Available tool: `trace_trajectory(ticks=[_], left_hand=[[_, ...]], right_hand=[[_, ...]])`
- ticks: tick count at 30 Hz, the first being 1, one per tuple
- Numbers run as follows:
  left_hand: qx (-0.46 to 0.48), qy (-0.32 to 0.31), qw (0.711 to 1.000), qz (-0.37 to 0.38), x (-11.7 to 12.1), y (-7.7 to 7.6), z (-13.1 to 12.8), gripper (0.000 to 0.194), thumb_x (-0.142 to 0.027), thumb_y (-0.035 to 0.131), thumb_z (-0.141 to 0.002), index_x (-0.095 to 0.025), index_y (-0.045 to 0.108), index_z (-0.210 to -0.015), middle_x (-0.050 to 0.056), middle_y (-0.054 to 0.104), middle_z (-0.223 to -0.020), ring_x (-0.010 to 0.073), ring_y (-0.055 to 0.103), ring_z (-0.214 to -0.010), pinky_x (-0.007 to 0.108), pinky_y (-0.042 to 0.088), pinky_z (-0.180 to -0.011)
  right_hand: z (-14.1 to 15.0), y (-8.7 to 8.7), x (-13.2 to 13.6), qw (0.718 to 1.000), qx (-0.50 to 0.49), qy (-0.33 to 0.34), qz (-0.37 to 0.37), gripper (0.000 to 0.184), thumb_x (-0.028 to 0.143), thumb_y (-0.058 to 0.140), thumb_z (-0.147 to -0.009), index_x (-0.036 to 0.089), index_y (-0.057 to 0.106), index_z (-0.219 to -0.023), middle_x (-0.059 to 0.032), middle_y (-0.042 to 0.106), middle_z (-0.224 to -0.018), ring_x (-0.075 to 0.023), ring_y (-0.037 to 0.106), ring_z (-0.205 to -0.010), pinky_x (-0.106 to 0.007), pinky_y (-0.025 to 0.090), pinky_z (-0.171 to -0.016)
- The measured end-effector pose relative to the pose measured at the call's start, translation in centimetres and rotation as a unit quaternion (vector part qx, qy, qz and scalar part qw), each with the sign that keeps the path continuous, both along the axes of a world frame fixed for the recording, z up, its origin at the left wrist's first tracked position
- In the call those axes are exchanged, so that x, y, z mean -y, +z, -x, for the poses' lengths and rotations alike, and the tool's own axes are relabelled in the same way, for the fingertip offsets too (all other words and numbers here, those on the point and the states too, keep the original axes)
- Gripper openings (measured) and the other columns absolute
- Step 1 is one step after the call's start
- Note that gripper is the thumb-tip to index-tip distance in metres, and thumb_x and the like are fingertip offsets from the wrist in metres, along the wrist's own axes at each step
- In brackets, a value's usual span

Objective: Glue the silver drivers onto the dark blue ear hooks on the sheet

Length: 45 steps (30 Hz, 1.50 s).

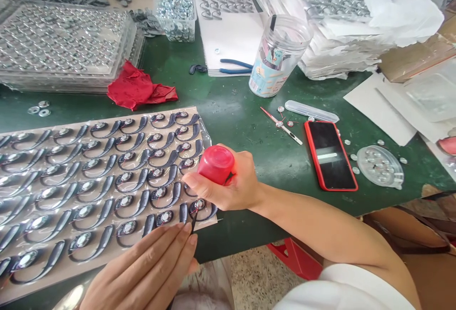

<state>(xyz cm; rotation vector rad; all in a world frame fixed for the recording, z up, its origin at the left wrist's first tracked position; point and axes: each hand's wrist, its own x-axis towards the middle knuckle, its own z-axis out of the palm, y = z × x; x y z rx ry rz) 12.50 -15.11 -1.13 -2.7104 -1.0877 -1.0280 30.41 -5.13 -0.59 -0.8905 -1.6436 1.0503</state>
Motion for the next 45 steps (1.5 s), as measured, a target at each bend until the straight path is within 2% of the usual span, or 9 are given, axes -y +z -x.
trace_trajectory(ticks=[5, 8, 12, 15, 18, 25, 32, 38, 45], left_hand=[[0.001, 0.001, 1.0, 0.002, 0.0, 0.1, 0.2, 0.045, -0.048, 0.059, -0.094, -0.011, 0.067, -0.118, 0.012, 0.073, -0.11, 0.0265, 0.068, -0.112, 0.044, 0.053, -0.107], [-0.022, 0.0, 1.0, -0.006, 0.5, -0.3, 0.8, 0.031, -0.034, 0.06, -0.096, -0.01, 0.069, -0.114, 0.01, 0.074, -0.106, 0.0232, 0.07, -0.108, 0.042, 0.05, -0.11], [-0.065, -0.008, 0.998, -0.009, 0.9, -0.4, 1.1, 0.018, -0.015, 0.056, -0.097, -0.007, 0.069, -0.107, 0.008, 0.077, -0.102, 0.0183, 0.072, -0.101, 0.039, 0.037, -0.12], [-0.063, -0.01, 0.998, 0.004, 0.7, 0.1, 1.1, 0.019, -0.014, 0.052, -0.099, -0.006, 0.069, -0.105, 0.008, 0.077, -0.101, 0.0183, 0.073, -0.099, 0.039, 0.036, -0.119], [-0.047, -0.01, 0.999, 0.02, 0.5, 0.4, 1.1, 0.02, -0.012, 0.05, -0.1, -0.006, 0.069, -0.104, 0.008, 0.077, -0.101, 0.0188, 0.073, -0.1, 0.036, 0.042, -0.113], [0.04, -0.038, 0.997, 0.051, 0.4, -0.3, 1.7, 0.035, -0.012, 0.035, -0.104, -0.005, 0.069, -0.109, 0.013, 0.074, -0.111, 0.0235, 0.068, -0.11, 0.039, 0.048, -0.104], [0.004, -0.037, 0.995, 0.092, -0.7, 1.4, 2.1, 0.02, -0.011, 0.05, -0.1, -0.009, 0.069, -0.104, 0.006, 0.077, -0.105, 0.0187, 0.072, -0.101, 0.031, 0.056, -0.093], [0.101, -0.037, 0.983, 0.148, -1.7, 1.6, 2.1, 0.016, -0.007, 0.055, -0.095, -0.011, 0.07, -0.1, 0.003, 0.077, -0.097, 0.0133, 0.072, -0.096, 0.026, 0.056, -0.09], [0.17, -0.027, 0.962, 0.211, -2.7, 2.0, 2.0, 0.019, 0.001, 0.056, -0.088, -0.012, 0.068, -0.096, 0.003, 0.073, -0.092, 0.0103, 0.068, -0.089, 0.023, 0.055, -0.089]], right_hand=[[-0.1, -0.1, -0.1, 0.999, 0.035, -0.032, 0.011, 0.03, 0.032, 0.072, -0.082, 0.02, 0.057, -0.059, 0.0009, 0.059, -0.047, -0.0126, 0.056, -0.045, -0.025, 0.046, -0.044], [0.0, -0.4, -0.1, 0.998, 0.059, -0.035, 0.016, 0.027, 0.035, 0.073, -0.081, 0.019, 0.062, -0.063, 0.0002, 0.06, -0.05, -0.0127, 0.055, -0.047, -0.026, 0.047, -0.046], [0.0, -0.4, -0.1, 0.996, 0.083, -0.015, 0.023, 0.028, 0.037, 0.073, -0.081, 0.018, 0.066, -0.061, -0.0012, 0.062, -0.054, -0.0129, 0.056, -0.051, -0.026, 0.048, -0.049], [-0.1, -0.1, -0.2, 0.995, 0.095, -0.016, 0.009, 0.031, 0.036, 0.071, -0.083, 0.018, 0.065, -0.058, -0.0015, 0.063, -0.055, -0.013, 0.056, -0.052, -0.027, 0.049, -0.052], [-0.2, 0.4, -0.3, 0.994, 0.107, -0.028, -0.005, 0.032, 0.032, 0.069, -0.085, 0.019, 0.064, -0.057, -0.0005, 0.062, -0.051, -0.0123, 0.054, -0.048, -0.027, 0.046, -0.05], [-0.3, 0.5, -0.3, 0.998, 0.063, -0.015, 0.006, 0.031, 0.028, 0.07, -0.085, 0.02, 0.058, -0.057, 0.003, 0.06, -0.048, -0.0094, 0.053, -0.043, -0.024, 0.045, -0.047], [-0.5, 0.5, -0.2, 0.995, 0.103, -0.01, 0.017, 0.035, 0.034, 0.068, -0.086, 0.022, 0.057, -0.056, 0.0025, 0.056, -0.048, -0.0116, 0.052, -0.046, -0.026, 0.045, -0.046], [-0.5, 0.3, 0.0, 0.995, 0.098, 0.008, 0.022, 0.032, 0.034, 0.07, -0.085, 0.021, 0.059, -0.058, 0.0025, 0.058, -0.05, -0.0117, 0.054, -0.047, -0.026, 0.047, -0.047], [-0.1, 0.1, 0.2, 0.997, 0.076, 0.01, -0.023, 0.026, 0.034, 0.075, -0.08, 0.021, 0.06, -0.063, 0.0021, 0.064, -0.054, -0.0119, 0.057, -0.046, -0.026, 0.049, -0.046]])
